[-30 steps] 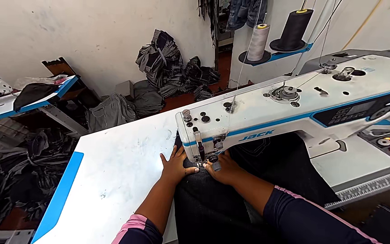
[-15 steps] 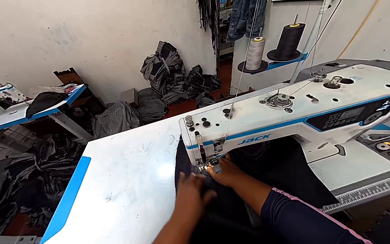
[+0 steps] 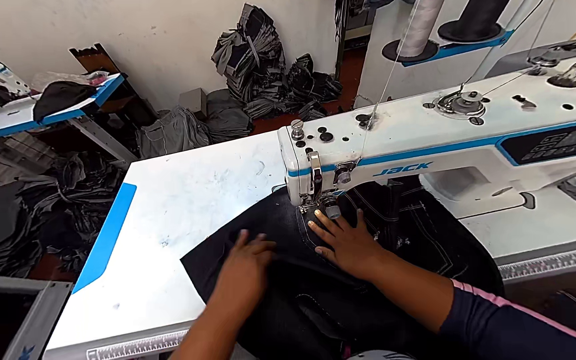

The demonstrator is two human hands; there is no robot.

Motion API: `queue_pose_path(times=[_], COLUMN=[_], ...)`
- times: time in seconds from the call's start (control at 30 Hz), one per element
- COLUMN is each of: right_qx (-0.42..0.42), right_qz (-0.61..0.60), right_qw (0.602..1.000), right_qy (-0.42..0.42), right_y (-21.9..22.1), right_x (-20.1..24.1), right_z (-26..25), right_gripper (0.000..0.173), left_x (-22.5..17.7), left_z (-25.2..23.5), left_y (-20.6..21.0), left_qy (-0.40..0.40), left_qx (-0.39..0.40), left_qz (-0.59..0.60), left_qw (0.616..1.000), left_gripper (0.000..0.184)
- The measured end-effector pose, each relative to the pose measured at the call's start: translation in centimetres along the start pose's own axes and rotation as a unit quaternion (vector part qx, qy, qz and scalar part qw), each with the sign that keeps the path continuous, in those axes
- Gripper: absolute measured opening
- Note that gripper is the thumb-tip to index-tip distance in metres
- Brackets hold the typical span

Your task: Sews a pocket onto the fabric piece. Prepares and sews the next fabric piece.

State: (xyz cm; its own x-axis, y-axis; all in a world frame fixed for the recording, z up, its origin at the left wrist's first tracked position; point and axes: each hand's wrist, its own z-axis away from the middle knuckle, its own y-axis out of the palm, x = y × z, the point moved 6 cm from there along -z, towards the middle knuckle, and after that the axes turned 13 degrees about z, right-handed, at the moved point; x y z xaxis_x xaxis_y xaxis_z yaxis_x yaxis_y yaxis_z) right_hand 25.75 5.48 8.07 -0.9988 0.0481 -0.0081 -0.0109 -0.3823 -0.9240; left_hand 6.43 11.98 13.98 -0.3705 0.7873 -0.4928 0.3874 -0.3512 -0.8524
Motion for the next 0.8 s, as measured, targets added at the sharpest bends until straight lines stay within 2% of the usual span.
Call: queue_pose_path(times=[0.07, 0.13, 0.17, 0.3, 0.5, 0.6, 0.8], right_qx=[-0.015, -0.038, -0.042, -0.063, -0.074, -0.033, -0.040], right_qz=[-0.014, -0.014, -0.012, -0.023, -0.029, -0.035, -0.038], right_qw=[1.000, 0.999, 0.999, 0.998, 0.996, 0.998, 0.996], right_qy=[0.011, 0.013, 0.014, 0.017, 0.026, 0.040, 0.063], right_y=[0.2, 0.4, 0.4, -0.1, -0.8, -1.4, -1.9], right_x=[0.0, 0.3, 0.3, -0.6, -1.5, -1.6, -1.8], right_z=[0.1, 0.3, 0.2, -0.8, -2.6, -3.0, -4.2], right_gripper=[0.060, 0.060, 0.060, 0.058, 0.055, 0.056, 0.057], left_x=[-2.9, -2.9, -2.5, -1.3, -0.1, 0.5, 1.9], left_z=[-1.3, -1.9, -2.1, -3.3, -5.1, -5.8, -7.2], left_y=[3.9, 7.0, 7.5, 7.5, 6.9, 6.6, 6.2], left_qy=[0.067, 0.056, 0.073, 0.119, 0.129, 0.145, 0.164], left_qx=[0.037, 0.098, 0.073, 0.015, 0.014, 0.008, 0.009], left_qz=[0.066, 0.083, 0.069, 0.043, 0.043, 0.050, 0.045], left_qw=[0.995, 0.990, 0.992, 0.992, 0.991, 0.988, 0.985], left_gripper=[0.034, 0.033, 0.029, 0.021, 0.017, 0.016, 0.016])
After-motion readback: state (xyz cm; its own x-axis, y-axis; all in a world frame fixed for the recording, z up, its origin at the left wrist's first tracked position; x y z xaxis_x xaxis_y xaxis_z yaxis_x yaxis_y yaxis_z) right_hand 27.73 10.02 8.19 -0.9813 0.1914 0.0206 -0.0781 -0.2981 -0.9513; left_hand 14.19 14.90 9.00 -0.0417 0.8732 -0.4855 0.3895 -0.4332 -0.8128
